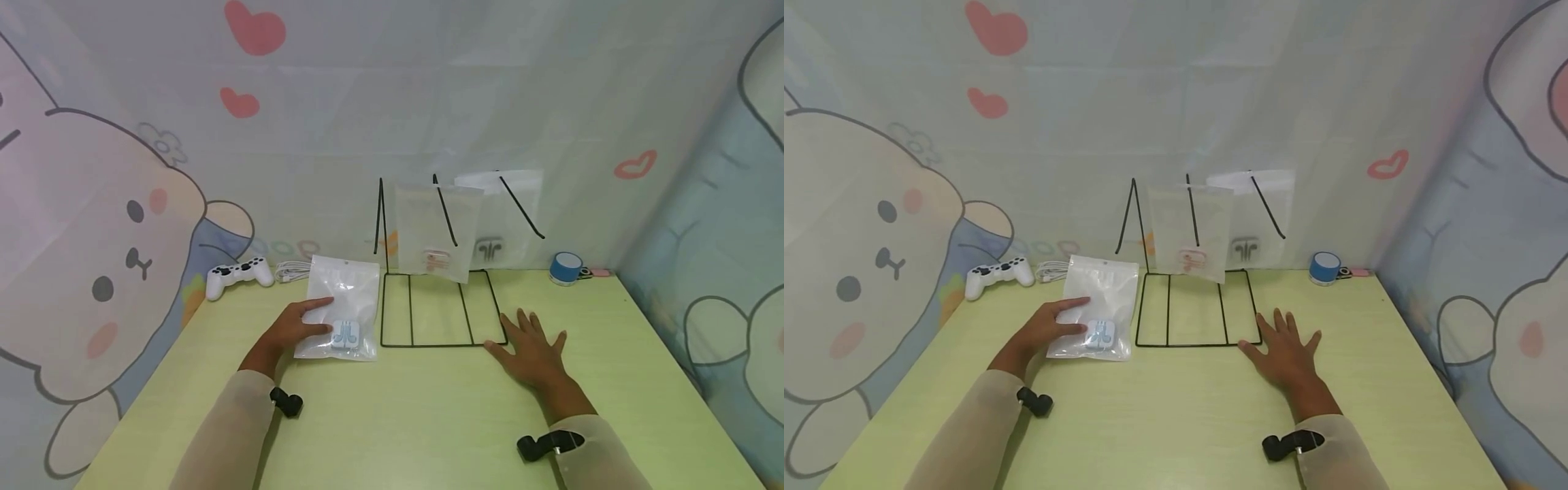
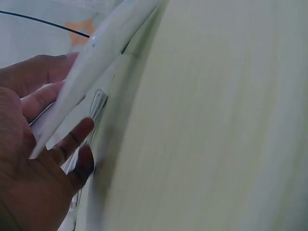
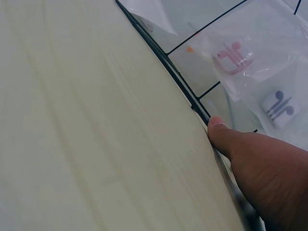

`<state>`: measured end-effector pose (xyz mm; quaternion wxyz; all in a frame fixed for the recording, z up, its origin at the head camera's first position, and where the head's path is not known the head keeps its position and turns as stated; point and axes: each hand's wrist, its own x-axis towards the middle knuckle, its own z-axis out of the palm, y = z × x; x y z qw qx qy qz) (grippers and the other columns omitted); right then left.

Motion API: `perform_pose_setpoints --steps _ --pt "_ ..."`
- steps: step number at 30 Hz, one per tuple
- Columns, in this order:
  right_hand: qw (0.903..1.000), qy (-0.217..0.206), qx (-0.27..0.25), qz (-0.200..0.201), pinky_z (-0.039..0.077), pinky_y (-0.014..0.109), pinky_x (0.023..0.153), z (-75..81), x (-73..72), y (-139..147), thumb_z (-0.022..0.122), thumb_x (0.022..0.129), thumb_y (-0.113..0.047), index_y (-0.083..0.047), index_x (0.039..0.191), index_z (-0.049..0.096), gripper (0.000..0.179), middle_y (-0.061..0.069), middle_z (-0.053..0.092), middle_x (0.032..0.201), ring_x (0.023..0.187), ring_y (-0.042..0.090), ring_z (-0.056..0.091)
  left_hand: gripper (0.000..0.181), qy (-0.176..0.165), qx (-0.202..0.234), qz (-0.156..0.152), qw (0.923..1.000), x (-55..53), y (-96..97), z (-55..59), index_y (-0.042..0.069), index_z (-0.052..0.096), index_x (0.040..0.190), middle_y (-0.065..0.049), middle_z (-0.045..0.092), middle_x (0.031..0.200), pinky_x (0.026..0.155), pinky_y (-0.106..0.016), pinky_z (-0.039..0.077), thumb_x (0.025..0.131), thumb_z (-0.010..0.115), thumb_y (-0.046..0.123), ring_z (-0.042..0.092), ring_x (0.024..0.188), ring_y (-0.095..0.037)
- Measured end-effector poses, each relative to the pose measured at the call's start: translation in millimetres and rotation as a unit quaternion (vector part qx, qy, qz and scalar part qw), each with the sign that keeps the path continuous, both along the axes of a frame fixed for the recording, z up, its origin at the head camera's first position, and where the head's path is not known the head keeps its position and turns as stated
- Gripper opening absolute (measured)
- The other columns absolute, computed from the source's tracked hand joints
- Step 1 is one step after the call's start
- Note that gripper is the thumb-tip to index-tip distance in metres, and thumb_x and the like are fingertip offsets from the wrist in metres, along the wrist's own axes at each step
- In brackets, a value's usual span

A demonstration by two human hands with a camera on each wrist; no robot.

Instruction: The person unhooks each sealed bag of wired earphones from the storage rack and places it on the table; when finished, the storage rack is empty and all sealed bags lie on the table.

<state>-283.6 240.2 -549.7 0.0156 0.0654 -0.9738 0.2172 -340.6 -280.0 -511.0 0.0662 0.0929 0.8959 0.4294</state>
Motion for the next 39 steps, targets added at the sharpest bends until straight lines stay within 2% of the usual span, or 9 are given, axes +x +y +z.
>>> perform_pose_setpoints --steps 5,8,11,14,18,24,30,33,39 --pt "1.0 -0.001 0.001 0.0 -0.012 0.093 0.116 -1.0 0.0 -1.0 0.047 0.105 -0.077 -0.016 0.173 0.033 0.093 0.027 0.017 0.181 0.169 0.054 0.007 0.075 -0.001 -0.062 -0.01 0.998 4.0 -0.3 -0.2 0.017 0.058 0.16 -0.031 0.036 0.172 0.129 -0.073 0.03 0.093 0.085 0.036 0.034 0.159 -0.056" --pt "1.0 -0.001 0.001 -0.002 -0.011 0.093 0.116 1.3 0.7 -2.4 0.047 0.105 -0.077 -0.015 0.173 0.034 0.092 0.027 0.017 0.181 0.169 0.054 0.008 0.077 0.002 -0.103 -0.021 0.9944 5.5 -1.1 -0.4 0.02 0.056 0.162 -0.033 0.027 0.176 0.126 -0.08 0.028 0.094 0.084 0.044 0.027 0.162 -0.06" --pt "1.0 0.0 0.001 -0.003 -0.01 0.093 0.116 4.6 1.5 -3.5 0.048 0.105 -0.076 -0.015 0.173 0.034 0.092 0.027 0.018 0.181 0.168 0.054 0.008 0.079 0.021 -0.15 -0.039 0.9876 5.3 -2.9 -0.5 0.02 0.054 0.162 -0.031 0.029 0.176 0.124 -0.085 0.02 0.094 0.081 0.049 0.016 0.165 -0.062" --pt "1.0 0.001 0.002 -0.003 -0.01 0.093 0.116 6.2 2.5 -3.6 0.048 0.105 -0.076 -0.016 0.173 0.035 0.091 0.027 0.018 0.181 0.168 0.054 0.009 0.082 0.021 -0.174 -0.046 0.9834 6.0 -3.9 -0.1 0.019 0.053 0.163 -0.03 0.034 0.174 0.125 -0.087 0.01 0.094 0.079 0.053 0.006 0.167 -0.06" --pt "1.0 -0.001 0.004 -0.003 -0.01 0.093 0.116 6.2 3.6 -3.2 0.048 0.105 -0.076 -0.016 0.173 0.034 0.091 0.026 0.018 0.181 0.169 0.054 0.009 0.088 -0.002 -0.168 -0.046 0.9846 8.0 -4.7 1.0 0.02 0.048 0.166 -0.032 0.026 0.176 0.126 -0.086 -0.002 0.093 0.078 0.057 -0.004 0.167 -0.059" --pt "1.0 -0.001 -0.002 -0.003 -0.01 0.093 0.116 6.9 3.6 -3.1 0.049 0.105 -0.075 -0.016 0.173 0.034 0.091 0.027 0.018 0.181 0.169 0.054 0.008 0.095 -0.01 -0.165 -0.053 0.9848 9.4 -6.1 1.0 0.021 0.043 0.169 -0.033 0.013 0.18 0.125 -0.084 -0.01 0.092 0.076 0.065 -0.012 0.168 -0.057" --pt "1.0 -0.001 -0.003 -0.002 -0.01 0.093 0.117 6.7 2.4 -2.6 0.049 0.105 -0.076 -0.016 0.173 0.034 0.092 0.027 0.018 0.181 0.169 0.054 0.008 0.095 -0.011 -0.167 -0.061 0.9839 8.6 -7.1 0.3 0.022 0.043 0.169 -0.033 0.008 0.18 0.122 -0.087 -0.013 0.091 0.075 0.066 -0.013 0.166 -0.06" --pt "1.0 -0.001 -0.003 -0.003 -0.01 0.093 0.117 7.0 2.4 -2.9 0.049 0.104 -0.077 -0.016 0.173 0.035 0.093 0.027 0.019 0.181 0.169 0.054 0.009 0.095 -0.009 -0.167 -0.056 0.9842 7.5 -7.7 -2.1 0.024 0.042 0.169 -0.029 0.002 0.182 0.122 -0.087 -0.013 0.091 0.077 0.065 -0.015 0.166 -0.059" --pt "1.0 -0.001 -0.002 -0.004 -0.01 0.093 0.117 6.4 3.3 -2.7 0.049 0.105 -0.076 -0.015 0.172 0.035 0.092 0.027 0.019 0.181 0.168 0.054 0.009 0.097 0.014 -0.174 -0.059 0.9829 7.9 -11.4 -6.8 0.025 0.042 0.169 -0.025 -0.005 0.183 0.12 -0.09 -0.011 0.09 0.076 0.07 -0.014 0.166 -0.06"
